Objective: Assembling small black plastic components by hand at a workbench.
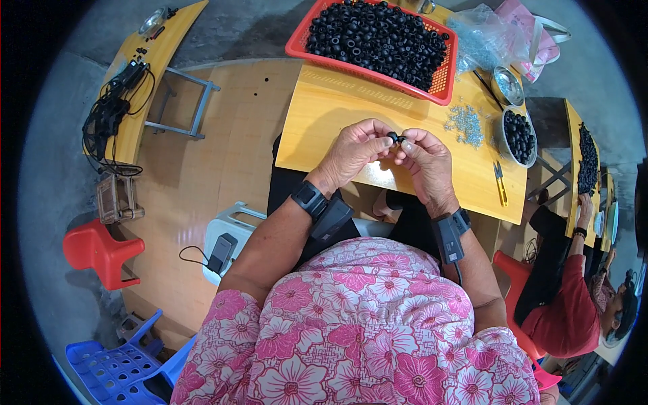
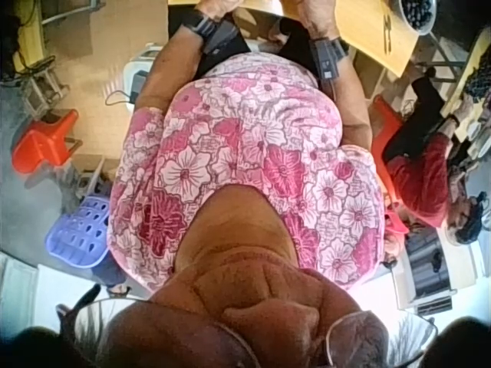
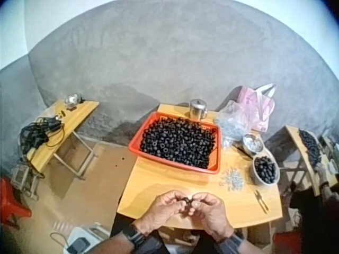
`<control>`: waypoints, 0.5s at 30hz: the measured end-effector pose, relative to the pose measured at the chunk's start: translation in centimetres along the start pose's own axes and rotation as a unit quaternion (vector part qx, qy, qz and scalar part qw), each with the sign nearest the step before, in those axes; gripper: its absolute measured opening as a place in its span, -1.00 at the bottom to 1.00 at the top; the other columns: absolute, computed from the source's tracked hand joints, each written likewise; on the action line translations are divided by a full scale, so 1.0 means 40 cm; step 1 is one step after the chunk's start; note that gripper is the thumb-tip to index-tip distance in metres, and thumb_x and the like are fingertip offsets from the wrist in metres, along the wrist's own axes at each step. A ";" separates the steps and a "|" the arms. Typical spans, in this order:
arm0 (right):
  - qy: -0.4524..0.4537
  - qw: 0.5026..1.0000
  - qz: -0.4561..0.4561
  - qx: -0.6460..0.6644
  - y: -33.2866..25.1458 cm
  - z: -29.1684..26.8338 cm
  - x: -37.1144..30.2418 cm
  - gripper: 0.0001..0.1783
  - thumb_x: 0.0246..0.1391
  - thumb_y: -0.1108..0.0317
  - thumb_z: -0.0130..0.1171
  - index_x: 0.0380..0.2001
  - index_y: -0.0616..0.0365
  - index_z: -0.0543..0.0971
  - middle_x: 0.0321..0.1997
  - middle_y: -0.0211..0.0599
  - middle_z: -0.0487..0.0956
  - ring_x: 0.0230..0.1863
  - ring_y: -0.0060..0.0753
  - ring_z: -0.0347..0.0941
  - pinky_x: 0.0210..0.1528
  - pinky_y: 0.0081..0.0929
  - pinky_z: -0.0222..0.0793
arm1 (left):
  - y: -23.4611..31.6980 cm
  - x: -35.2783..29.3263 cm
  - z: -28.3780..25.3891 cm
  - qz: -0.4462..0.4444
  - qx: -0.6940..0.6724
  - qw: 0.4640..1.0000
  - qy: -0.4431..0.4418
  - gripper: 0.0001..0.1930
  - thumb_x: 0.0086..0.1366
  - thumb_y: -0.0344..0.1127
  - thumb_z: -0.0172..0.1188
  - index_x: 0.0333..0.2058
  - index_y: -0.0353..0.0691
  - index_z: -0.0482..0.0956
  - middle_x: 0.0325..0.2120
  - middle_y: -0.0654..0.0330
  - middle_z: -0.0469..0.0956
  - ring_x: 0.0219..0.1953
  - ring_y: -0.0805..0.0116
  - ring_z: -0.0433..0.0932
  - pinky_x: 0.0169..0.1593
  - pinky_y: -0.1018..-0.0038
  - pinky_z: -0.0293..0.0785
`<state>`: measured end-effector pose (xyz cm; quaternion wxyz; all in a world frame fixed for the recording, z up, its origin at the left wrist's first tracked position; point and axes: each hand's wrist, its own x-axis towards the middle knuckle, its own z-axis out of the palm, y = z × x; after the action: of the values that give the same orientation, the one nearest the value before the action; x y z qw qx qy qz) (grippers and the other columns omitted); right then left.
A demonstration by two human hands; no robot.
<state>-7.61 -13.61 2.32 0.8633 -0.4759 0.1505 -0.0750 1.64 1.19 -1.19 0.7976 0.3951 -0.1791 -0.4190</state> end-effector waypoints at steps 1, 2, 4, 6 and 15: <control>0.007 1.000 -0.005 -0.008 -0.001 0.003 -0.001 -0.85 0.10 0.57 0.12 -0.22 0.27 0.53 -0.35 -0.31 0.58 -0.42 -0.55 0.48 -0.29 -0.62 0.47 | 0.000 0.000 -0.001 -0.002 0.001 1.000 0.002 -0.86 0.29 -0.40 0.13 -0.19 -0.25 0.48 -0.34 0.28 0.50 -0.28 0.56 0.45 -0.13 0.61 0.44; 0.007 1.000 -0.005 -0.009 -0.003 0.004 -0.001 -0.85 0.10 0.57 0.12 -0.22 0.27 0.53 -0.35 -0.31 0.58 -0.42 -0.55 0.48 -0.29 -0.62 0.47 | -0.001 0.000 -0.001 -0.004 0.002 1.000 0.004 -0.86 0.29 -0.40 0.14 -0.19 -0.25 0.48 -0.34 0.28 0.50 -0.28 0.56 0.45 -0.13 0.61 0.43; 0.026 0.998 -0.023 -0.060 -0.006 0.006 -0.002 -0.85 0.07 0.59 0.14 -0.24 0.27 0.53 -0.35 -0.32 0.58 -0.41 -0.56 0.49 -0.28 -0.64 0.47 | -0.003 0.001 -0.003 -0.002 0.006 1.000 0.004 -0.86 0.29 -0.39 0.14 -0.20 -0.25 0.48 -0.34 0.28 0.50 -0.28 0.55 0.44 -0.13 0.60 0.43; 0.025 0.996 -0.032 -0.073 -0.009 0.008 -0.002 -0.85 0.06 0.60 0.14 -0.25 0.28 0.53 -0.35 -0.33 0.58 -0.40 -0.57 0.49 -0.28 -0.64 0.47 | -0.003 0.001 -0.001 -0.001 0.009 1.000 0.004 -0.86 0.29 -0.39 0.14 -0.20 -0.25 0.48 -0.34 0.28 0.49 -0.28 0.55 0.43 -0.13 0.60 0.42; 0.025 0.986 -0.064 -0.154 -0.018 0.011 -0.005 -0.86 0.05 0.61 0.14 -0.27 0.28 0.54 -0.34 -0.36 0.57 -0.37 -0.59 0.51 -0.25 -0.64 0.47 | 0.000 -0.001 0.001 0.004 0.029 1.000 0.010 -0.86 0.28 -0.38 0.15 -0.20 -0.25 0.47 -0.34 0.28 0.48 -0.29 0.56 0.41 -0.14 0.60 0.41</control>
<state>-7.62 -13.61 3.19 0.7690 -0.6098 0.1510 -0.1184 1.60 1.18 -1.17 0.7891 0.4215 -0.1847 -0.4068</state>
